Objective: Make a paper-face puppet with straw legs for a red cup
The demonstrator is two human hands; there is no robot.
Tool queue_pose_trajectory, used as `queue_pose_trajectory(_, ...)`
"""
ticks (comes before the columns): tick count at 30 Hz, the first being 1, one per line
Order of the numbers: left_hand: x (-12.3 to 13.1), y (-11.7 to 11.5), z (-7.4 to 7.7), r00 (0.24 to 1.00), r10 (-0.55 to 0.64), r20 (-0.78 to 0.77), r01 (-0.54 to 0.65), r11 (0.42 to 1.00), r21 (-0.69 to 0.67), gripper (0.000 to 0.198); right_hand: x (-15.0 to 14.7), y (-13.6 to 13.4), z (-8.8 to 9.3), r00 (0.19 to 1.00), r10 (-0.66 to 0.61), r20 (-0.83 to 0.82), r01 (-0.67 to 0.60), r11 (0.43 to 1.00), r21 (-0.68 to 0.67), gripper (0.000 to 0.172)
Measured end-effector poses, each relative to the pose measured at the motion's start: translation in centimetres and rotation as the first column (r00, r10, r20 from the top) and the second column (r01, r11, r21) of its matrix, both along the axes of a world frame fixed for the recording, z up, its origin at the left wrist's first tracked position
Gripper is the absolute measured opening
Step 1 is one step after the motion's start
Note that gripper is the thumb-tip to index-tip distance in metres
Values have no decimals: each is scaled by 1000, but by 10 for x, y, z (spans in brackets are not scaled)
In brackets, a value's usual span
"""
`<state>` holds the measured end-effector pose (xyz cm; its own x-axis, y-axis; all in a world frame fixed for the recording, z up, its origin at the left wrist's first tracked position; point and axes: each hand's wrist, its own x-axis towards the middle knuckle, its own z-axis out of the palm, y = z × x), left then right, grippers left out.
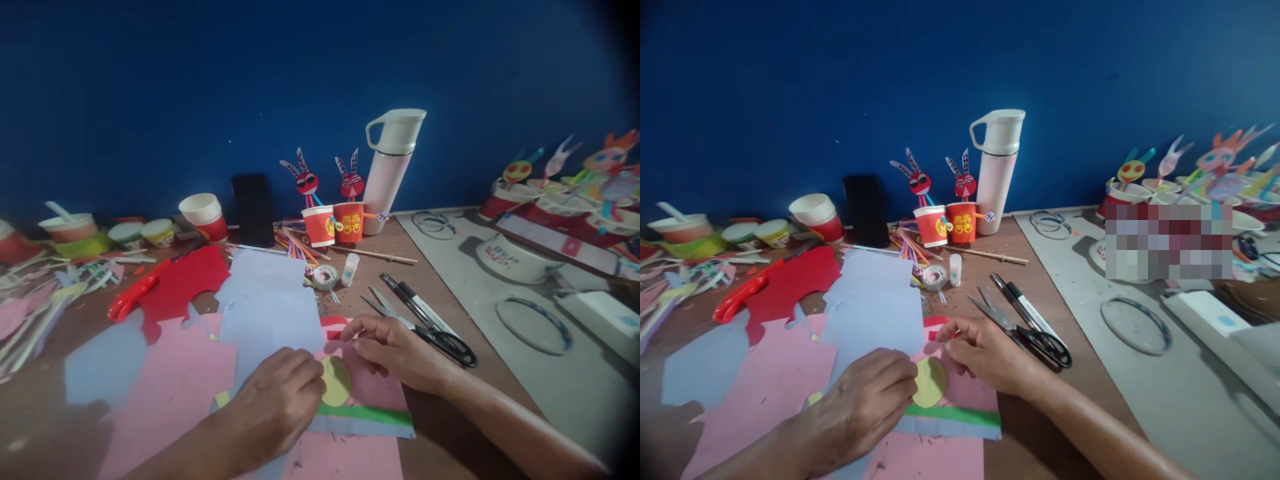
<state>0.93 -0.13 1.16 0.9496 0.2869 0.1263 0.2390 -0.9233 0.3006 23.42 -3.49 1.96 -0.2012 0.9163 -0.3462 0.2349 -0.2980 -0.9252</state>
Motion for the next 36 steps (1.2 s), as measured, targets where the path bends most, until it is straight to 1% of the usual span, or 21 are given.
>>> queue_pose_trajectory(2,-1,-1,1,998,-25,-63,28,998,51,16,0,0,-2,1000,-1,-22,0,1000,-12,13)
queue_pose_trajectory(4,-1,-1,0,997,-29,-77,36,996,84,17,-1,1,-3,999,-6,-37,5,1000,-25,13)
queue_pose_trajectory(9,0,0,-7,996,-88,-10,88,992,90,20,-1,1,-3,998,-15,-56,12,999,-44,13)
queue_pose_trajectory(11,0,-1,-9,997,-67,42,65,997,44,21,-1,0,-4,998,-14,-65,11,999,-41,13)
queue_pose_trajectory(12,1,-2,-9,995,-30,93,30,1000,-2,20,-1,0,-4,997,-15,-70,12,999,-35,13)
queue_pose_trajectory(14,2,-3,-9,970,93,227,-53,983,-176,19,0,0,-5,996,-31,-83,30,999,-12,13)
queue_pose_trajectory(15,2,-3,-8,939,192,286,-101,947,-305,17,1,0,-5,995,-46,-92,46,999,5,15)
queue_pose_trajectory(16,3,-3,-6,896,311,316,-142,876,-460,15,1,-1,-5,993,-66,-99,69,997,25,18)
queue_pose_trajectory(17,4,-3,-5,847,443,293,-178,756,-630,13,1,-1,-5,991,-88,-105,94,994,50,21)
queue_pose_trajectory(18,4,-2,-3,793,567,222,-200,587,-785,10,1,-1,-4,988,-107,-114,115,991,72,25)
queue_pose_trajectory(19,5,-2,-2,739,663,121,-199,386,-901,7,0,-2,-4,983,-118,-138,130,988,84,28)
queue_pose_trajectory(20,6,-1,-1,691,723,18,-170,186,-968,9,-1,-2,-3,977,-118,-180,135,987,86,30)
queue_pose_trajectory(21,7,-1,0,654,754,-62,-116,19,-993,12,-2,-3,-3,965,-105,-241,127,989,77,33)
queue_pose_trajectory(22,8,-1,0,624,773,-111,-52,-101,-994,15,-4,-4,-4,948,-78,-307,103,992,67,35)
queue_pose_trajectory(23,10,-1,1,599,790,-131,12,-172,-985,17,-7,-4,-5,931,-43,-362,70,995,64,37)
queue_pose_trajectory(24,12,-2,1,581,803,-132,67,-209,-976,18,-9,-4,-6,920,-12,-392,42,997,68,39)
queue_pose_trajectory(25,13,-3,1,569,812,-131,106,-230,-967,18,-11,-4,-8,920,8,-391,25,997,80,38)
queue_pose_trajectory(27,16,-6,1,552,823,-133,150,-254,-955,17,-15,-4,-13,943,7,-333,25,995,91,29)
queue_pose_trajectory(29,18,-10,1,544,828,-138,168,-268,-948,16,-16,-4,-17,959,-36,-282,60,995,77,20)
queue_pose_trajectory(33,18,-14,2,565,810,-158,144,-286,-947,19,-17,-4,-22,963,-96,-251,112,992,50,17)
queue_pose_trajectory(36,17,-14,1,590,790,-166,109,-282,-953,20,-16,-3,-21,966,-102,-239,118,992,55,16)
